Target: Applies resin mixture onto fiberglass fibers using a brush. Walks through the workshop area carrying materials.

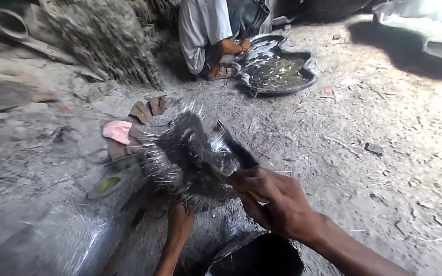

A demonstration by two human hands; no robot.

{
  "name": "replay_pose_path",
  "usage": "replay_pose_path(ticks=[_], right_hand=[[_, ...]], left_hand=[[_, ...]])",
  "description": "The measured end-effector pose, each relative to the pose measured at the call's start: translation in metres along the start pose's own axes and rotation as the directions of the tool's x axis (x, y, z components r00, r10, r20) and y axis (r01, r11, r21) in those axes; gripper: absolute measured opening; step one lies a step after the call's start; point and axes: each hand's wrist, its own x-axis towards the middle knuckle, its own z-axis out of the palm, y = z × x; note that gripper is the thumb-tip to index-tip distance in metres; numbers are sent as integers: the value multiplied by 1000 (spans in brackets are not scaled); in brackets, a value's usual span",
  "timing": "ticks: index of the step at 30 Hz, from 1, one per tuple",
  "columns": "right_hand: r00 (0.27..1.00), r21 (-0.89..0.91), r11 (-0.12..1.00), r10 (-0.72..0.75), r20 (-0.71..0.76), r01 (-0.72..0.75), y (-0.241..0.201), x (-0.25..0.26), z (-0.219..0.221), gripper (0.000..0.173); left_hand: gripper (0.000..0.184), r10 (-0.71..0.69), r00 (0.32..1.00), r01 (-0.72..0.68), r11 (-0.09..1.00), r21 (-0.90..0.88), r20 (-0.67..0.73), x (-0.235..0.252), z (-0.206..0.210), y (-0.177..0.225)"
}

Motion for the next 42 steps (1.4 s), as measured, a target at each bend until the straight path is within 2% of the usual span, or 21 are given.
replay_pose_path(ticks=[4, 8, 10, 13, 18, 23, 27, 31, 33, 34, 35, 36, 39, 41, 42], right_hand=[[996, -105, 994, 51, 75, -43, 17, -13, 4, 14], [997, -29, 997, 66, -45, -67, 3, -18, 4, 16], [1000, 22, 999, 24, 14, -25, -2, -21, 19, 17], [982, 34, 999, -25, 187, 19, 0, -22, 43, 15], [975, 62, 997, -59, 215, 47, -2, -11, 49, 14], [984, 175, 978, 89, 154, -116, 14, 0, 15, 20], [960, 133, 983, 85, 267, -125, 18, -10, 13, 17], [953, 138, 986, 50, 300, -95, 14, -10, 6, 17], [929, 152, 982, 53, 366, -116, 12, -11, -4, 20], [930, 167, 977, 62, 362, -130, 8, -12, -16, 21], [938, 185, 972, 76, 339, -145, 3, -12, -32, 21], [943, 193, 967, 98, 317, -165, -4, -15, -51, 20], [889, 171, 925, 258, 379, -341, -25, -62, -88, 23], [804, 117, 878, 362, 471, -464, -32, -120, -77, 24], [772, 56, 877, 388, 504, -477, -34, -146, -64, 22]], left_hand=[[44, 40, 999, -40, 999, -27, -14, 1, 0, -2], [42, 44, 999, -46, 997, -63, -27, -1, 2, -6], [42, 83, 995, -86, 995, -54, -50, 0, 4, -8], [45, 96, 994, -99, 994, -50, -55, 1, 4, -8], [38, 74, 997, -77, 993, -86, -37, 1, 2, -8], [41, 98, 994, -104, 987, -120, -54, 4, 4, -10], [42, 103, 993, -109, 987, -114, -54, 5, 6, -11], [39, 83, 997, -82, 993, -86, -2, 3, 3, -11], [42, 153, 987, -158, 978, -138, -43, -2, 6, -21], [51, 204, 975, -216, 958, -187, -83, -6, 8, -31], [63, 221, 970, -241, 939, -247, -104, -13, 7, -42], [67, 208, 970, -238, 919, -313, -128, -26, 6, -55], [52, 133, 970, -217, 847, -485, -202, -92, 26, -107], [61, 90, 991, -128, 829, -545, -97, -150, 52, -117], [66, 77, 997, -82, 835, -544, -31, -176, 65, -111]])
